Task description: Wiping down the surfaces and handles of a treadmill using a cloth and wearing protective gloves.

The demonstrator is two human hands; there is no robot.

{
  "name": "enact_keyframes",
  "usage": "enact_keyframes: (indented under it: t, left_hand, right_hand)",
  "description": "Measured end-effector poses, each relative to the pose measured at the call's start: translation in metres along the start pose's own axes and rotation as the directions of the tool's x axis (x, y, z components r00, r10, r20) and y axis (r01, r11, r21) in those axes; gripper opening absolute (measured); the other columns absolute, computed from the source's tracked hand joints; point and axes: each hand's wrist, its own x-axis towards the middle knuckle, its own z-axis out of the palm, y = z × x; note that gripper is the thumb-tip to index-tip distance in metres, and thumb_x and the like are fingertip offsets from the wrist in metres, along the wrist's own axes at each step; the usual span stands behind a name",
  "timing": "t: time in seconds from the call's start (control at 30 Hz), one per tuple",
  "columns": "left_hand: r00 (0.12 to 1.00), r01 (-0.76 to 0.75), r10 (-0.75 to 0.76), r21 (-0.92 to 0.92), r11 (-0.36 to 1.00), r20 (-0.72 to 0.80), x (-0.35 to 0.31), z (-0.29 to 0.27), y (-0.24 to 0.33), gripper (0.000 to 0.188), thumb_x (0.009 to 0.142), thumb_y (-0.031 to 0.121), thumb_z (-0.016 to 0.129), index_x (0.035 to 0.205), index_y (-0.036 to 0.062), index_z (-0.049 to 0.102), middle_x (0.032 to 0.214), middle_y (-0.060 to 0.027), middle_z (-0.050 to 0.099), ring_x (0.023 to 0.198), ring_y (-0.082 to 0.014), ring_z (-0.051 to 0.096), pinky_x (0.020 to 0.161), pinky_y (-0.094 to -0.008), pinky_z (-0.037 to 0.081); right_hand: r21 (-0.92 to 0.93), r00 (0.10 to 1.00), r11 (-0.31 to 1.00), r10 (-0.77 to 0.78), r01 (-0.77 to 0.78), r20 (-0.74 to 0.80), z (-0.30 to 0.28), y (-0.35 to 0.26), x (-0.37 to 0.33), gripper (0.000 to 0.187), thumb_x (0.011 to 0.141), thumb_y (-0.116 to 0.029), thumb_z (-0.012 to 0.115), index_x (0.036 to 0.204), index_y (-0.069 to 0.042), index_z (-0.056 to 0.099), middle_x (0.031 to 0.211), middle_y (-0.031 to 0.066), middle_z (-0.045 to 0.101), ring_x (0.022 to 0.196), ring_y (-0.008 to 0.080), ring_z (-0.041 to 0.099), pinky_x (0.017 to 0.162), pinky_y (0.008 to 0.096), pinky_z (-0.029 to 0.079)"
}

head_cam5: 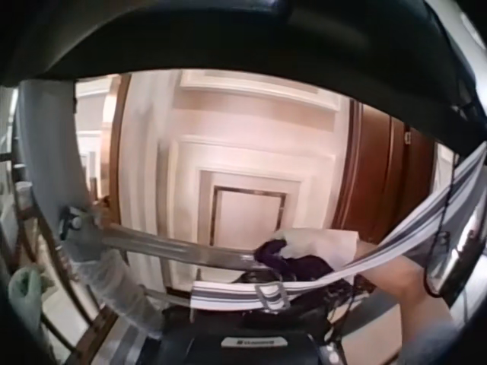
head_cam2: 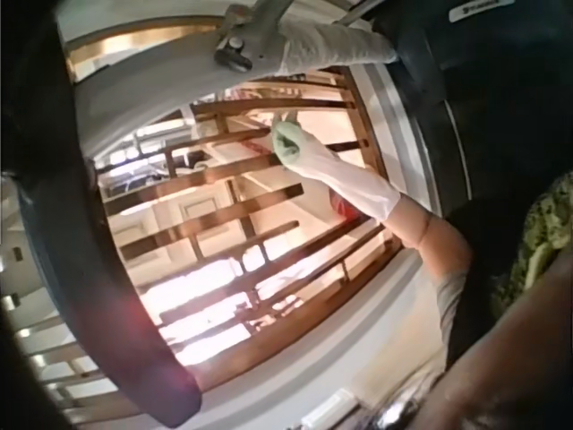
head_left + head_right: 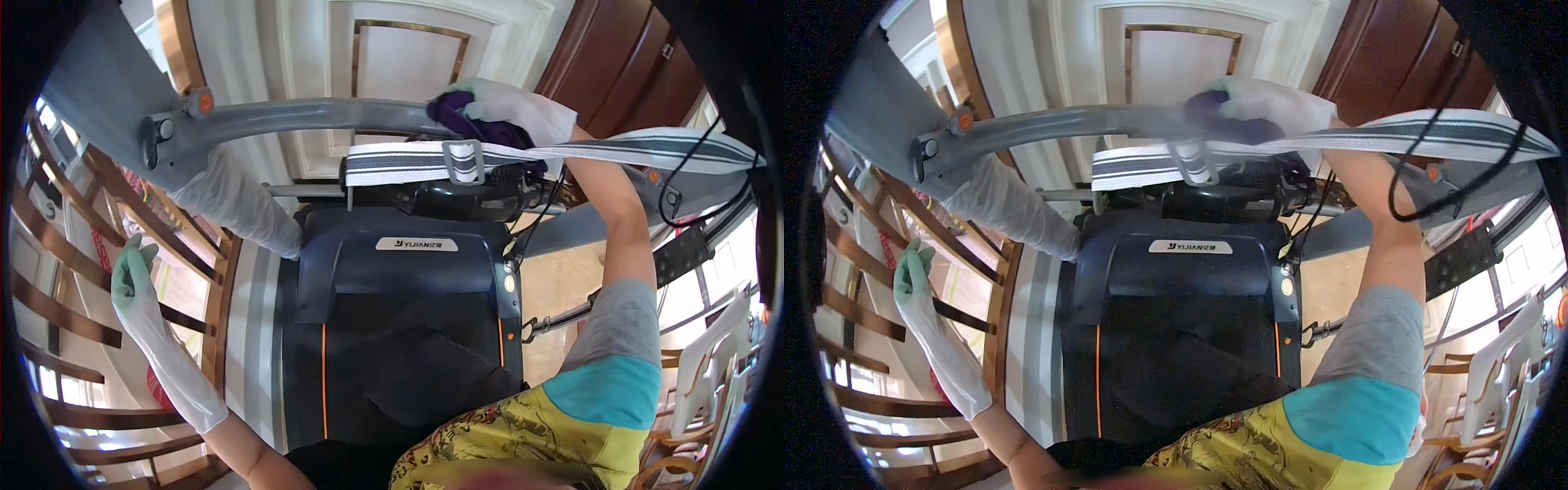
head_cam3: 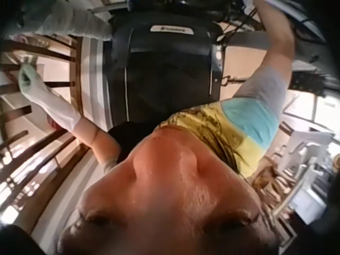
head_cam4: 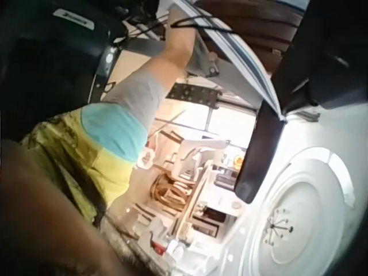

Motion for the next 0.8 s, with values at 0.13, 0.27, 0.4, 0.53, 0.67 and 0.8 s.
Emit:
enact_keyframes:
  t: [0.13, 0.27, 0.4, 0.53, 0.67, 0.8]
  left_hand:
    - [1.0, -0.014, 0.014, -0.019, 1.0, -0.027, 0.003, -0.022, 0.001, 0.033, 0.105, 0.022, 0.056, 0.126, -0.0016, 0.066, 0.103, -0.0088, 0.072, 0.102, -0.0147, 0.065, 0.099, -0.0291, 0.047]
    - [0.995, -0.003, 0.001, -0.021, 1.0, -0.096, 0.009, -0.037, -0.006, 0.034, 0.105, 0.024, 0.057, 0.126, -0.0011, 0.066, 0.105, -0.0086, 0.072, 0.101, -0.0146, 0.066, 0.097, -0.0279, 0.049]
    - [0.995, -0.004, -0.001, -0.048, 0.999, -0.102, 0.003, -0.017, -0.006, 0.033, 0.105, 0.022, 0.057, 0.126, -0.0007, 0.066, 0.105, -0.0088, 0.073, 0.102, -0.0151, 0.067, 0.097, -0.0277, 0.048]
    - [0.999, -0.04, 0.041, 0.042, 0.998, -0.021, -0.008, 0.011, 0.006, 0.03, 0.104, 0.019, 0.057, 0.125, 0.0007, 0.067, 0.1, -0.0092, 0.074, 0.1, -0.0135, 0.065, 0.097, -0.0272, 0.044]
    - [0.999, -0.033, 0.034, 0.138, 0.99, 0.0, -0.007, 0.028, 0.02, 0.031, 0.103, 0.023, 0.059, 0.124, 0.0032, 0.068, 0.099, -0.0054, 0.074, 0.098, -0.0101, 0.064, 0.096, -0.0255, 0.044]
    - [0.999, -0.03, 0.031, 0.101, 0.994, -0.01, -0.005, 0.018, 0.009, 0.031, 0.103, 0.023, 0.058, 0.125, 0.0036, 0.068, 0.1, -0.0047, 0.075, 0.098, -0.0095, 0.064, 0.096, -0.0251, 0.044]
  right_hand:
    - [-0.025, 0.993, 0.997, 0.073, -0.076, -0.087, -0.005, -0.022, -0.023, 0.05, 0.079, -0.004, 0.064, 0.129, -0.005, 0.065, 0.117, 0.0147, 0.072, 0.108, 0.0253, 0.067, 0.097, 0.036, 0.05]
    - [-0.491, 0.907, 0.838, 0.013, -0.239, -0.42, -0.021, -0.061, -0.024, 0.045, 0.083, -0.01, 0.066, 0.128, -0.012, 0.066, 0.106, 0.0129, 0.075, 0.099, 0.0263, 0.071, 0.091, 0.0356, 0.053]
    - [-0.204, 0.698, 0.97, -0.055, -0.132, -0.714, -0.041, -0.119, 0.015, 0.053, 0.087, -0.021, 0.073, 0.136, -0.006, 0.059, 0.117, 0.0176, 0.072, 0.105, 0.0272, 0.07, 0.092, 0.0334, 0.054]
    - [0.136, 0.789, 0.989, 0.034, 0.063, -0.613, 0.014, -0.172, 0.061, 0.06, 0.084, -0.037, 0.082, 0.136, -0.015, 0.062, 0.116, 0.0118, 0.073, 0.103, 0.0224, 0.07, 0.091, 0.0348, 0.056]
    - [-0.254, 0.953, 0.928, -0.297, 0.273, -0.058, 0.064, -0.101, 0.105, 0.058, 0.083, -0.025, 0.083, 0.137, -0.018, 0.063, 0.133, 0.0111, 0.064, 0.125, 0.0249, 0.058, 0.108, 0.0366, 0.045]
    - [-0.256, 0.934, 0.901, -0.356, 0.35, 0.022, 0.053, -0.084, 0.088, 0.059, 0.083, -0.02, 0.08, 0.138, -0.012, 0.059, 0.134, 0.0151, 0.058, 0.128, 0.0288, 0.055, 0.11, 0.0402, 0.044]
